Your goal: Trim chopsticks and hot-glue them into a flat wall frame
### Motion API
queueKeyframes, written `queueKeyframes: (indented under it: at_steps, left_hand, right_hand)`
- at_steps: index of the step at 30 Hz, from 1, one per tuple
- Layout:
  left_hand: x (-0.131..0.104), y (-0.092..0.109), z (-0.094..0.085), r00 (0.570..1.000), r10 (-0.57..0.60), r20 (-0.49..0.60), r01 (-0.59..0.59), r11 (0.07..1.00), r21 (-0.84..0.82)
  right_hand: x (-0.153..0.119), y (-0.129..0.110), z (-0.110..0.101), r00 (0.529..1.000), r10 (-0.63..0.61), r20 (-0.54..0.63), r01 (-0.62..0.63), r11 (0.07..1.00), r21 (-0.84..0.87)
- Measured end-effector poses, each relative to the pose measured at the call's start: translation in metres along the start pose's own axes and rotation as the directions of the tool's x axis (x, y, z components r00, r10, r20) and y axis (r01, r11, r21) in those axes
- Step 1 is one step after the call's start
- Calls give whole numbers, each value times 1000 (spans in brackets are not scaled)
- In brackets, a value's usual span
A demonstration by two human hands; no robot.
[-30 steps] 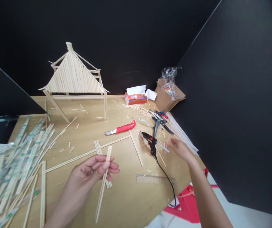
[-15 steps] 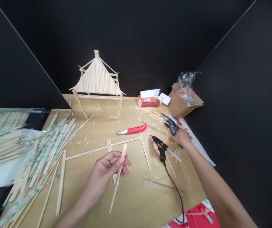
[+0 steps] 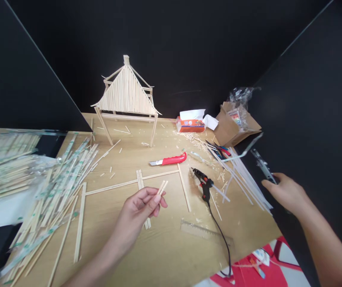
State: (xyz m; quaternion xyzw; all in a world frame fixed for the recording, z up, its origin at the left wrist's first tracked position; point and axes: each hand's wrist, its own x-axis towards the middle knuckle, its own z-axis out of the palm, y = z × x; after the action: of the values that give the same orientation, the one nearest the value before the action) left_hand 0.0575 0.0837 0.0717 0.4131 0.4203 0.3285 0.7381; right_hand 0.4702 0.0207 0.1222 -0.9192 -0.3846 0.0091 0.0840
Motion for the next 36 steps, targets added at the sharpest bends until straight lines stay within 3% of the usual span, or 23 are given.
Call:
queueKeyframes:
  at_steps: [1, 3, 5, 7, 10, 12, 13, 15, 17, 19, 20, 23, 30, 36]
  left_hand:
    - [-1, 0, 0, 1000, -3, 1, 3, 1000, 3]
    - [-2, -1, 0, 1000, -8, 11, 8, 1000, 6]
    - [-2, -1, 1, 1000, -15, 23, 15, 1000, 3]
    - [-2, -1, 1, 999, -21, 36, 21, 1000, -4]
    - [-3, -1, 2, 999, -24, 44, 24, 1000, -1]
    - [-3, -1, 2, 999, -22, 42, 21, 1000, 15]
    - [-3, -1, 2, 999, -18, 40, 17, 1000, 24]
    - [-4, -1, 1, 999, -6, 32, 4, 999, 47]
    - [-4, -1, 1, 1000, 11, 15, -12, 998, 64]
    - [-4, -1, 1, 1000, 25, -5, -25, 998, 56]
    - [-5, -1, 1, 1000, 26, -14, -26, 999, 48]
    - [-6, -1, 3, 1000, 16, -25, -15, 998, 59]
    - [-2, -5, 5, 999, -3, -46, 11, 986, 167]
    - [-1, -14, 9, 997, -30, -69, 45, 974, 223]
  right_hand:
    - [-2, 0, 1, 995, 2, -96, -11, 995, -97]
    - [-3, 3, 1, 967, -110, -231, 24, 938, -347]
    - [0, 10, -5, 927, -263, -268, 72, 824, -561]
    - [4, 16, -16, 919, -270, -288, 45, 797, -602]
    - [-8, 12, -33, 952, -44, -304, -64, 940, -336]
    - [-38, -5, -35, 994, -18, -112, 17, 1000, -12]
    - [-59, -18, -33, 991, -127, 32, 121, 981, 155]
    - [-105, -48, -21, 943, -316, 108, 260, 899, 353]
    - [-146, -81, -5, 851, -463, 248, 335, 842, 422]
    - [-171, -107, 11, 770, -531, 353, 336, 809, 482]
    - [-177, -116, 18, 771, -523, 363, 311, 808, 501]
    - [-181, -129, 31, 767, -499, 403, 236, 804, 546]
    - [-180, -131, 41, 727, -473, 497, 105, 792, 601]
    - [-180, -131, 51, 600, -508, 618, -107, 715, 691]
